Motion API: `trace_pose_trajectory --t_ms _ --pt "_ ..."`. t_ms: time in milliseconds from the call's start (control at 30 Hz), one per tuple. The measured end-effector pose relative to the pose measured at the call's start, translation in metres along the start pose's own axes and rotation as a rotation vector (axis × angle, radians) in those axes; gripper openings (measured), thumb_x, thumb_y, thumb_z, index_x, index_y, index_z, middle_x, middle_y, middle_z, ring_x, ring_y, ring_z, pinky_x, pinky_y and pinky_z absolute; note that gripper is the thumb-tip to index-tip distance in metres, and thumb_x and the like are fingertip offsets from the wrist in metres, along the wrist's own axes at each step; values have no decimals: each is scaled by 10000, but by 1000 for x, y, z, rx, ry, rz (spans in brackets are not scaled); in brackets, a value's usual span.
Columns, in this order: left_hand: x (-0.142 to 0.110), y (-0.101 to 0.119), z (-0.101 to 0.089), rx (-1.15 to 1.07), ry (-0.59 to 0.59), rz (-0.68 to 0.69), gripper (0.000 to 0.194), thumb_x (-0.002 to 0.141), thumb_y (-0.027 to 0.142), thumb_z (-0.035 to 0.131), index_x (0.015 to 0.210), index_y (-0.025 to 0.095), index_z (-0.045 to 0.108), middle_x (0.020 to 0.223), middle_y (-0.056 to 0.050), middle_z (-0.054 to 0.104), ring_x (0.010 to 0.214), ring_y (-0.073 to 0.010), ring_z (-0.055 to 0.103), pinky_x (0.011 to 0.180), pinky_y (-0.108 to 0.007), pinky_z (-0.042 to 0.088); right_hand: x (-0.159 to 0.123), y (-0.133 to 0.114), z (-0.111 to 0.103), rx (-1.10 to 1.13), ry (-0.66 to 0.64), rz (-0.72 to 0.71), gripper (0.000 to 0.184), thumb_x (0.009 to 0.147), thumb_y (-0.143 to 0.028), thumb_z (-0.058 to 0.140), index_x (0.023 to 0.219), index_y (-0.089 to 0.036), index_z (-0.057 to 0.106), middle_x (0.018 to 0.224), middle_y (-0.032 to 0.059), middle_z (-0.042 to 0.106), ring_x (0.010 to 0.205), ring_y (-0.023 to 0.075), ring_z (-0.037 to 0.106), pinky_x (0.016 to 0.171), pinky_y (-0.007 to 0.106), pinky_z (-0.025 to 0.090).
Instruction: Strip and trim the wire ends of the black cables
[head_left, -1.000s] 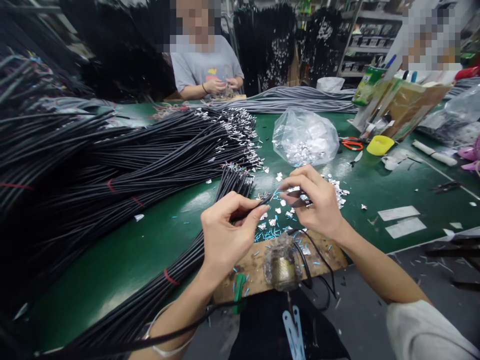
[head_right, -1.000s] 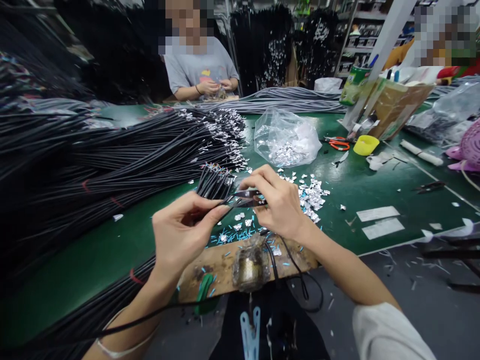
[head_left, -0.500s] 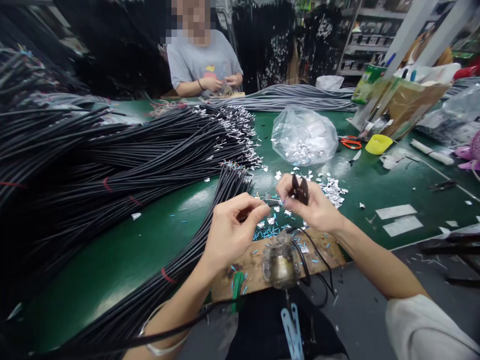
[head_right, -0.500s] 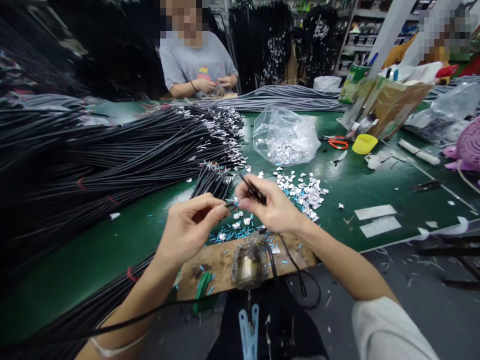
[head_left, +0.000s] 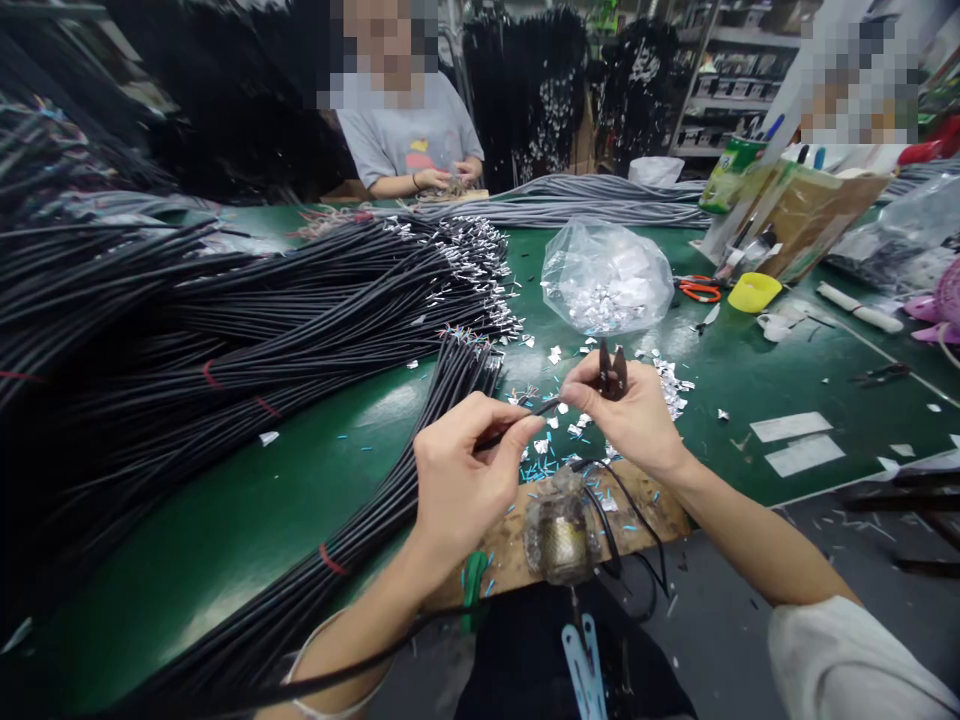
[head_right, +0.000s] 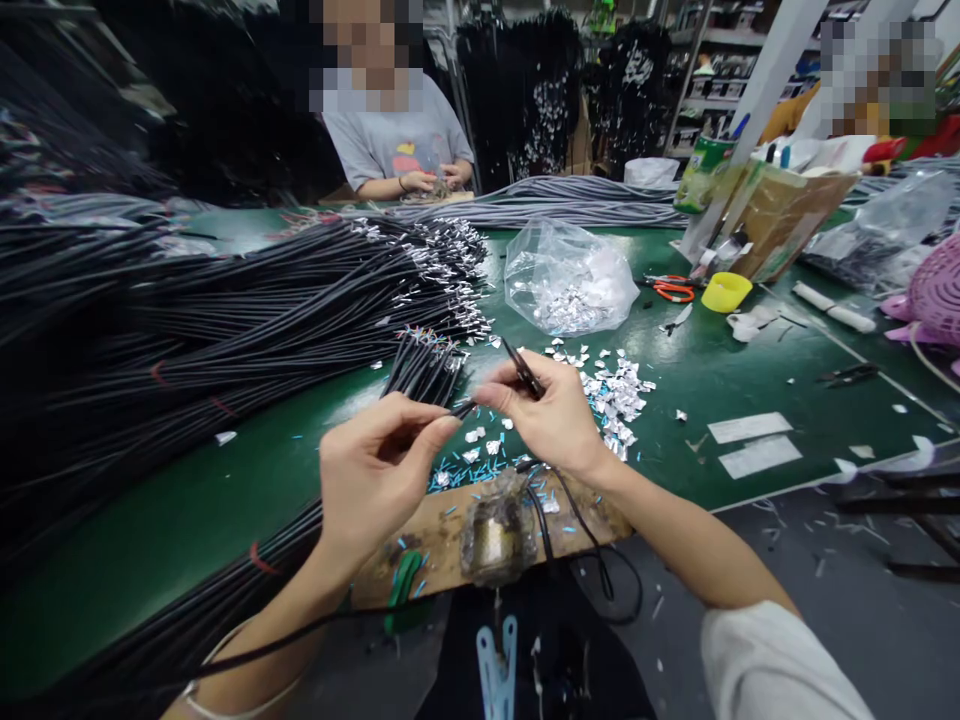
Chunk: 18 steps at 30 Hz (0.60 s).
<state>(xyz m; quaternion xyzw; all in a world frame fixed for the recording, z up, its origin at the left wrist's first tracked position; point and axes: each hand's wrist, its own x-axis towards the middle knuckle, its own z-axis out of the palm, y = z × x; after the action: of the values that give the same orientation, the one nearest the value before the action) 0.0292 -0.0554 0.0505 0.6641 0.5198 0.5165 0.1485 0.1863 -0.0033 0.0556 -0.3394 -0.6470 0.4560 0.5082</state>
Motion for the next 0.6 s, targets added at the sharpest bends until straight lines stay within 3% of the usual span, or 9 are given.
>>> trace_pose_trajectory --t_ms 100,167,233,300,367,500,600 --pt "1 -3 0 -26 -58 2 171 823 226 572 677 160 632 585 22 546 496 -66 439 463 -201 334 -1 3 5 250 -171 199 394 691 -537 660 626 -180 505 534 -73 378 408 44 264 386 227 203" --pt "1 -4 2 -84 -135 -30 250 860 250 518 650 158 618 575 17 542 482 -68 436 452 -204 332 -1 5 5 270 -222 189 411 724 -570 604 637 -188 482 551 -72 367 408 44 239 387 229 192" --pt "-2 -4 6 -87 -132 -45 247 856 265 525 651 156 608 574 17 541 481 -71 443 448 -204 337 1 6 5 86 -104 42 356 741 -507 621 651 -180 510 594 -46 424 468 61 312 438 238 243" --pt "-6 -3 11 1 -35 2 176 812 253 590 666 154 597 580 23 536 490 -71 449 453 -201 342 2 6 4 -131 80 -75 291 728 -416 666 646 -171 533 638 -21 469 555 81 369 504 248 277" --pt "-9 -3 15 117 65 90 144 773 216 631 656 150 581 583 30 522 484 -64 436 448 -196 332 4 7 5 -145 124 -14 304 710 -412 683 626 -169 520 606 -27 446 556 84 359 505 250 270" --pt "-8 -4 16 179 151 135 132 753 179 641 646 146 572 592 30 518 492 -57 441 449 -180 337 5 8 10 291 -106 305 411 681 -557 650 660 -198 449 515 -96 250 439 56 193 409 229 157" --pt "-4 -5 12 88 107 53 145 749 208 648 637 150 576 559 38 504 477 -58 432 438 -179 334 4 8 11 333 -200 258 394 732 -572 585 700 -209 435 540 -91 232 442 61 176 396 225 148"
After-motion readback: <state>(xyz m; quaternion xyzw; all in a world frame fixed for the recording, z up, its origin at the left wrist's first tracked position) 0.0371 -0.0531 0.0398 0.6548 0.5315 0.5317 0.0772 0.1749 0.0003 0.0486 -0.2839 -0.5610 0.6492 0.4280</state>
